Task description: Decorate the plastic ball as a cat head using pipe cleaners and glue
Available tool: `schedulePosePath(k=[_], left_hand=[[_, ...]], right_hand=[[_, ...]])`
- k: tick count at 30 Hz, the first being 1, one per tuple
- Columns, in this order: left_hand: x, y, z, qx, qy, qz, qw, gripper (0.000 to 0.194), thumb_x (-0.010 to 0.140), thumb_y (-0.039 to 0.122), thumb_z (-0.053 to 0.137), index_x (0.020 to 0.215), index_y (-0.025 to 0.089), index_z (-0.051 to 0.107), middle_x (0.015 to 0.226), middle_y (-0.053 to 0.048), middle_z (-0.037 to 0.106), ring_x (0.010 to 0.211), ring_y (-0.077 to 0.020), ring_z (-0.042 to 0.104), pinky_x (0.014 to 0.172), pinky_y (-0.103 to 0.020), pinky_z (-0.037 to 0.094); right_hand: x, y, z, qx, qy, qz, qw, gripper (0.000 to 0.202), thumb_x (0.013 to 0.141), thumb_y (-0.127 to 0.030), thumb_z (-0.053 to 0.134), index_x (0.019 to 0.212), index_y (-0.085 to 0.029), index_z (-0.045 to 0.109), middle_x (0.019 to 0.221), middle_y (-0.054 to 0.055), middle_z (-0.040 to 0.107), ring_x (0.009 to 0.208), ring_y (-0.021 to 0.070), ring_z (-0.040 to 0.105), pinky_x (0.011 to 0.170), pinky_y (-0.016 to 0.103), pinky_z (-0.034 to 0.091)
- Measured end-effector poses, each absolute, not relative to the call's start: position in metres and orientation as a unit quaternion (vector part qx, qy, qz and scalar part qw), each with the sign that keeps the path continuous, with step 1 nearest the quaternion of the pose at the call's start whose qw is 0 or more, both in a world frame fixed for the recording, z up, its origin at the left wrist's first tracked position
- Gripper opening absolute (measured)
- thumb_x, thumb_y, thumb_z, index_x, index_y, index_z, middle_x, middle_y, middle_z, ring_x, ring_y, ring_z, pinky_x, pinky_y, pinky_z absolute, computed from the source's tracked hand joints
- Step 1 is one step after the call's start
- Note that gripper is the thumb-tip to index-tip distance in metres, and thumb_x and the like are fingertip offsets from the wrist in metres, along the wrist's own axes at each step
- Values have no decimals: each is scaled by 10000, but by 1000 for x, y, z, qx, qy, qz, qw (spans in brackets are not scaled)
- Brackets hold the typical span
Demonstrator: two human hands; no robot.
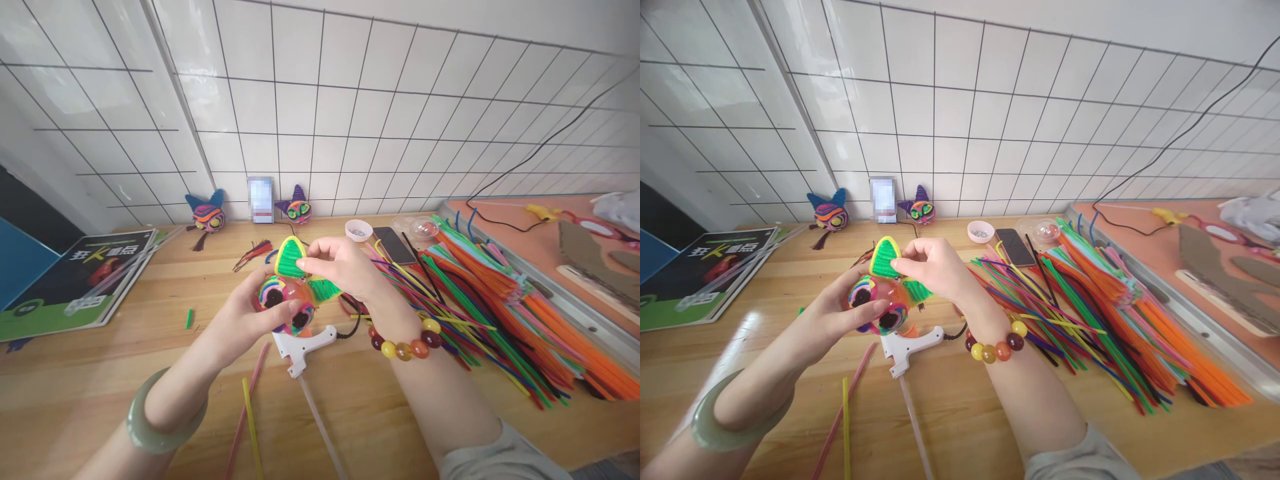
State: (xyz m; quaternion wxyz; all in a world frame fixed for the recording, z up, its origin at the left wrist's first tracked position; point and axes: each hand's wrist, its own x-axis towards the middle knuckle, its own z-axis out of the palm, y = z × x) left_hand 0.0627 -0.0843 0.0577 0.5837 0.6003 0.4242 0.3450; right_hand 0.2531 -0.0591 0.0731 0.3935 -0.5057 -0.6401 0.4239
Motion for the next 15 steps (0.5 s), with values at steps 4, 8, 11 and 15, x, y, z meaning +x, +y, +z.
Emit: schedulePosePath(k=[4,8,11,15], left_hand=[[60,-82,55,606,435,335,576,645,717,448,773,1278,241,532,992,-53,726,835,-229,687,631,-277,527],[50,-72,55,586,465,364,555,729,710,445,779,1349,234,498,1139,-80,716,1022,-268,670,765,-314,546],[41,-61,56,566,461,439,525,552,717,441,772,1189,192,629,1094,-82,725,1005,-254,664,766,-293,531],[32,-53,58,536,458,496,508,413,751,444,740,1071,190,679,1011,-70,729,884,-210,669,665,-260,511]], right_hand=[[258,-53,71,-480,-613,462,426,248,706,-397,748,727,-172,645,697,-4,651,631,117,570,606,248,432],[275,-30,55,-464,-552,476,504,323,725,-458,699,853,-164,659,805,42,688,729,141,634,700,272,484],[287,-10,32,-567,-584,396,424,356,757,-506,632,821,-156,663,720,30,676,659,125,616,664,251,460],[287,3,-2,-602,-629,377,315,229,687,-346,714,595,-144,655,502,-9,606,487,107,501,530,238,359]])
